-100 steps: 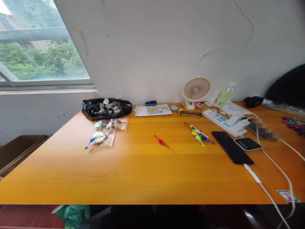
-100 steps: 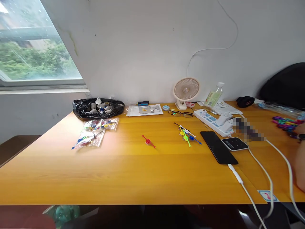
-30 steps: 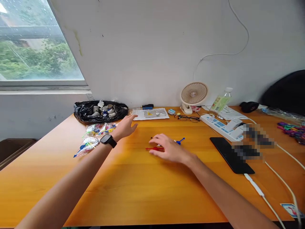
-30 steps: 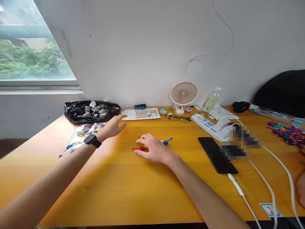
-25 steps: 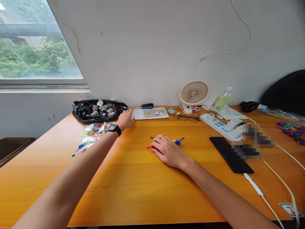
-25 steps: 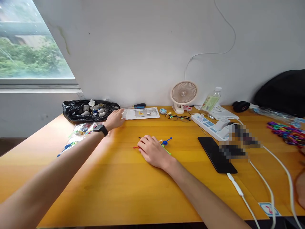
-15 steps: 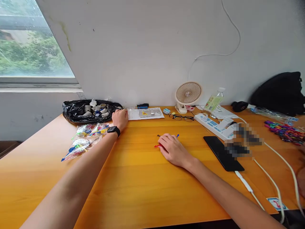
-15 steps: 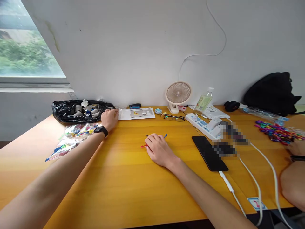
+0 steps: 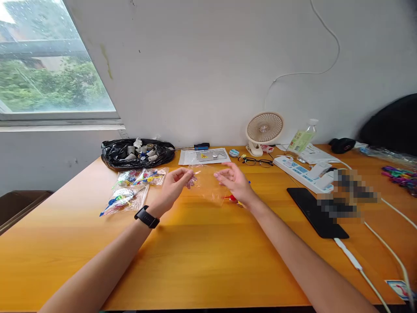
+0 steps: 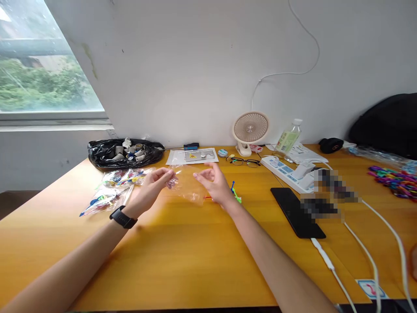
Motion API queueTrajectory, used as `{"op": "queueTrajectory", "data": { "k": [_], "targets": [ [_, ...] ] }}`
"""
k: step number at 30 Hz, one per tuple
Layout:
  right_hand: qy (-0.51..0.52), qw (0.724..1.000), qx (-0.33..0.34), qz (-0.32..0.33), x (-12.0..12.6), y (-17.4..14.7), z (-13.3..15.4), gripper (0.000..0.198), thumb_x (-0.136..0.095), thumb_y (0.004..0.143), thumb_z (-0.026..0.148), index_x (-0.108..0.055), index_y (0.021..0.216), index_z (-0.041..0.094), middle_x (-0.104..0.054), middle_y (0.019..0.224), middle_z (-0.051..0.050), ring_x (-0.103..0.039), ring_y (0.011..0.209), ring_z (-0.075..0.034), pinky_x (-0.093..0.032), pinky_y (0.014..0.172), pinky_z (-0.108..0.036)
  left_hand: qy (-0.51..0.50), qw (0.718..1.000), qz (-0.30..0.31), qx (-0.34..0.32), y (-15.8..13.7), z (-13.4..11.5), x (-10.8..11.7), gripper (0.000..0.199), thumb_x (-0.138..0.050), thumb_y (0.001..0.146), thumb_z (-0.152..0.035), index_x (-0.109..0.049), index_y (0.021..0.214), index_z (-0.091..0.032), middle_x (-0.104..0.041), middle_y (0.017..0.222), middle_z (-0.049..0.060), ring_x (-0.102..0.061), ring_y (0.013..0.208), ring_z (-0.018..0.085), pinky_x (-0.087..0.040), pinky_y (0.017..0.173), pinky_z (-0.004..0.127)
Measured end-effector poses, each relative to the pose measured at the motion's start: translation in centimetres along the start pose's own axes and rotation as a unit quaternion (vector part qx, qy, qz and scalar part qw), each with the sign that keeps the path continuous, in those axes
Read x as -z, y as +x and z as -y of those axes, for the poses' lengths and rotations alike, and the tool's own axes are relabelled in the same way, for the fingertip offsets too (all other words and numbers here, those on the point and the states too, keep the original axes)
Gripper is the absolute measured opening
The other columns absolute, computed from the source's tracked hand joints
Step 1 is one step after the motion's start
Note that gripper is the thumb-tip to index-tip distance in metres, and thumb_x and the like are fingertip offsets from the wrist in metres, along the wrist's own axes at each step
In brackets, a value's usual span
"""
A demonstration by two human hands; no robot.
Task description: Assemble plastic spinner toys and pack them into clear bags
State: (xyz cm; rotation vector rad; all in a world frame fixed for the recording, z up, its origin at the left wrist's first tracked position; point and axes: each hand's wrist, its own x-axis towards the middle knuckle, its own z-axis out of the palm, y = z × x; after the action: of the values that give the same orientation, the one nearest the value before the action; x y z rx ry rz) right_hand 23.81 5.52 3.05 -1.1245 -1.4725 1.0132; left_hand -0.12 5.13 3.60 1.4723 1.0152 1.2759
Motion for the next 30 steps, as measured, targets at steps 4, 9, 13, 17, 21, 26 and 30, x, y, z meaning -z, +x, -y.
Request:
{"op": "queueTrajectory", "data": {
  "k": [4, 9, 13, 17, 21, 26, 30],
  "targets": [
    [0.073, 0.993, -0.035, 0.091, -1.3, -0.8, -1.5, 0.044, -0.083, 0.080, 0.051, -0.067, 0.106, 0.020, -0.065, 0.082, 0.000, -0.061, 0.072, -0.015, -0.050, 0.067, -0.028, 0.005, 0.996, 0.051, 0.075, -0.8, 0.5, 0.1, 0.042, -0.076, 0.091, -0.052, -0.070, 0.119, -0.021, -0.071, 0.098, 0.006, -0.066, 0.083, 0.017, -0.051, 0.071, 0.025],
    [0.067, 0.988, -0.043, 0.129, -1.1, -1.5, -1.8, 0.041, -0.086, 0.077, 0.047, -0.071, 0.103, 0.019, -0.067, 0.081, 0.000, -0.062, 0.072, -0.014, -0.049, 0.065, -0.027, -0.012, 0.993, 0.084, 0.079, -0.4, 1.3, 0.8, 0.036, -0.075, 0.091, -0.053, -0.073, 0.091, -0.017, -0.069, 0.086, 0.005, -0.062, 0.076, 0.014, -0.048, 0.069, 0.023],
    [0.079, 0.989, -0.054, 0.111, 0.1, -1.0, -1.7, 0.040, -0.090, 0.072, 0.048, -0.074, 0.093, 0.018, -0.071, 0.084, -0.003, -0.063, 0.072, -0.015, -0.051, 0.065, -0.027, -0.042, 0.993, -0.079, 0.084, -0.1, 1.9, 0.7, 0.034, -0.077, 0.087, -0.050, -0.073, 0.082, -0.016, -0.070, 0.084, 0.005, -0.059, 0.069, 0.012, -0.044, 0.062, 0.022],
    [0.073, 0.990, -0.051, 0.107, 1.3, -0.7, -1.6, 0.039, -0.091, 0.071, 0.047, -0.075, 0.088, 0.017, -0.071, 0.081, -0.002, -0.060, 0.066, -0.013, -0.049, 0.061, -0.026, -0.027, 0.994, -0.061, 0.090, -0.3, 1.9, 0.6, 0.029, -0.078, 0.084, -0.047, -0.074, 0.088, -0.018, -0.073, 0.086, 0.005, -0.062, 0.072, 0.014, -0.042, 0.058, 0.022],
    [0.058, 0.989, -0.064, 0.120, 1.7, -0.7, -1.7, 0.038, -0.090, 0.072, 0.048, -0.075, 0.088, 0.017, -0.068, 0.075, 0.000, -0.057, 0.060, -0.011, -0.049, 0.057, -0.025, -0.002, 0.998, 0.003, 0.062, -0.6, 2.5, 1.2, 0.037, -0.081, 0.082, -0.053, -0.076, 0.090, -0.017, -0.070, 0.079, 0.004, -0.058, 0.063, 0.012, -0.040, 0.053, 0.022],
    [0.073, 0.990, -0.070, 0.099, 1.9, -0.4, -2.0, 0.040, -0.092, 0.069, 0.044, -0.075, 0.093, 0.017, -0.071, 0.083, -0.002, -0.064, 0.070, -0.014, -0.057, 0.068, -0.029, -0.010, 0.993, -0.095, 0.072, 0.0, 4.0, 1.7, 0.046, -0.077, 0.084, -0.061, -0.064, 0.076, -0.017, -0.057, 0.064, -0.002, -0.043, 0.048, 0.007, -0.028, 0.043, 0.020],
    [0.083, 0.991, -0.054, 0.085, 1.8, -0.5, -1.9, 0.042, -0.089, 0.074, 0.039, -0.072, 0.107, 0.020, -0.068, 0.090, -0.001, -0.067, 0.079, -0.014, -0.059, 0.075, -0.029, -0.043, 0.991, -0.109, 0.061, 0.0, 4.1, 1.4, 0.050, -0.070, 0.087, -0.067, -0.059, 0.079, -0.018, -0.058, 0.064, -0.002, -0.047, 0.048, 0.008, -0.033, 0.043, 0.019]
  ]
}}
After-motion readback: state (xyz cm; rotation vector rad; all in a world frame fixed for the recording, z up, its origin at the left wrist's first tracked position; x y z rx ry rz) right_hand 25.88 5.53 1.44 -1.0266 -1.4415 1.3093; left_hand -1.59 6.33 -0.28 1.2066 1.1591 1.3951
